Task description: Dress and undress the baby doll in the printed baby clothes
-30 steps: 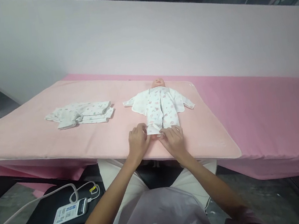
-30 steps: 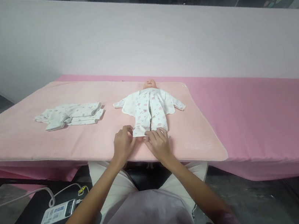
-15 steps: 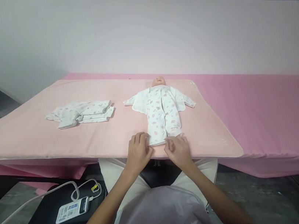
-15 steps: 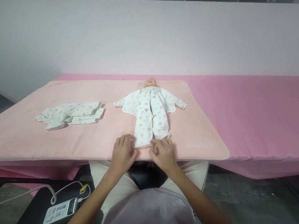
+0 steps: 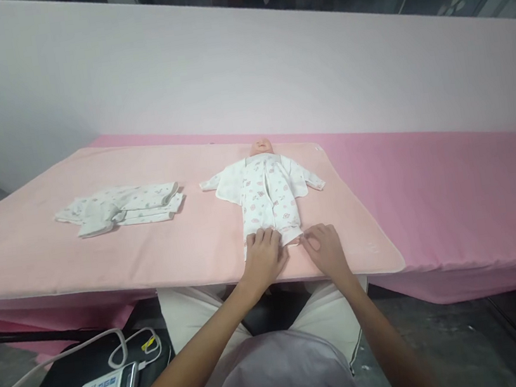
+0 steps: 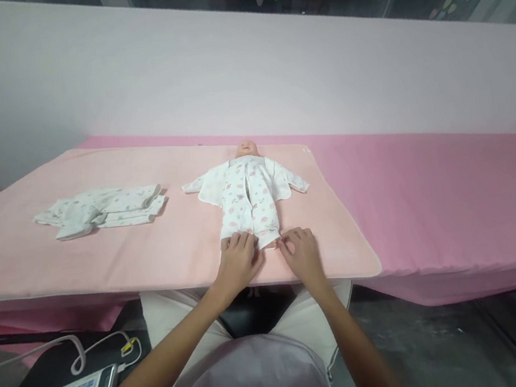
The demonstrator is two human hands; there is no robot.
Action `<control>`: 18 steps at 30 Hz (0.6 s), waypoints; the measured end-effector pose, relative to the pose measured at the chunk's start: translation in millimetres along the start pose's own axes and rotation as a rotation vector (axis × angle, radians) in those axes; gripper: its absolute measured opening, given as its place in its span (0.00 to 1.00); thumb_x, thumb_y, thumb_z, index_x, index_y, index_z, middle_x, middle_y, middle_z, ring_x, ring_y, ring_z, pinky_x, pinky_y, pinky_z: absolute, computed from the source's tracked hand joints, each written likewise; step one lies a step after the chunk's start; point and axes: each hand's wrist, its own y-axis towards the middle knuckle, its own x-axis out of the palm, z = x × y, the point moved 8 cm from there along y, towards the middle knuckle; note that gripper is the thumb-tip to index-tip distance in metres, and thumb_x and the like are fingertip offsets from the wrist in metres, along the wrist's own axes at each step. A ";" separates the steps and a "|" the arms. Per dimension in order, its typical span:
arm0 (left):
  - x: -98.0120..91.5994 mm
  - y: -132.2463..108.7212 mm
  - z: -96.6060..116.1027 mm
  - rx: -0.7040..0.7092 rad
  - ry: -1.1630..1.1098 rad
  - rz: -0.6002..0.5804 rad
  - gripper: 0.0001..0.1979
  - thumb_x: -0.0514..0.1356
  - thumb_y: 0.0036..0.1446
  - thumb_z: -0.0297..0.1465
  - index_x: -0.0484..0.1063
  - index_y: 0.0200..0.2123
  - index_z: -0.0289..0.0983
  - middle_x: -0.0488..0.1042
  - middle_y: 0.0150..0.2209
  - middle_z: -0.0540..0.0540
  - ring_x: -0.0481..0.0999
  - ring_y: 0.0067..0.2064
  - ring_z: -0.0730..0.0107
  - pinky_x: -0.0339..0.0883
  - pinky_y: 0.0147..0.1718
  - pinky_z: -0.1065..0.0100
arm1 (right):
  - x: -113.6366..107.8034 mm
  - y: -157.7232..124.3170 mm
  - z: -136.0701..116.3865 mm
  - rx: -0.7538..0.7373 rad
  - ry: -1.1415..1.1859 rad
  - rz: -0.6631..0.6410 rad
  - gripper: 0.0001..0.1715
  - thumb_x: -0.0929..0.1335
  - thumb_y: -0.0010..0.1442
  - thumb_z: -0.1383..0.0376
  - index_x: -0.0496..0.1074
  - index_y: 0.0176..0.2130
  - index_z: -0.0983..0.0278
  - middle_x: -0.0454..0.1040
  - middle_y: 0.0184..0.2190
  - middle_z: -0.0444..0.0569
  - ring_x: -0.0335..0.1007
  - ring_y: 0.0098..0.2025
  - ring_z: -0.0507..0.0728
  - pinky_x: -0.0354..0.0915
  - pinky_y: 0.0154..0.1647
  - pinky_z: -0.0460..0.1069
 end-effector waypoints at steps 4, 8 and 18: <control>-8.1 -10.0 -5.3 -0.021 -0.069 0.032 0.06 0.58 0.65 0.29 0.71 0.45 0.42 0.77 0.48 0.39 0.72 0.49 0.47 0.62 0.49 0.47 | -14.1 -8.6 -18.6 -0.076 -0.010 0.102 0.05 0.67 0.67 0.66 0.70 0.37 0.57 0.76 0.34 0.49 0.68 0.39 0.64 0.65 0.43 0.60; -26.4 -30.6 -7.8 -0.030 -0.148 0.058 0.07 0.59 0.64 0.29 0.70 0.45 0.42 0.76 0.51 0.40 0.72 0.51 0.48 0.62 0.52 0.47 | -24.9 -26.4 -36.1 -0.169 -0.026 0.033 0.05 0.68 0.66 0.66 0.69 0.37 0.56 0.77 0.37 0.49 0.70 0.39 0.64 0.64 0.43 0.61; -46.2 47.5 -149.1 -0.098 -0.172 0.155 0.18 0.52 0.64 0.23 0.71 0.55 0.39 0.75 0.58 0.37 0.70 0.61 0.47 0.63 0.60 0.48 | -3.6 78.9 26.4 -0.158 -0.004 -0.074 0.18 0.62 0.74 0.64 0.73 0.59 0.56 0.76 0.57 0.54 0.69 0.61 0.66 0.66 0.61 0.65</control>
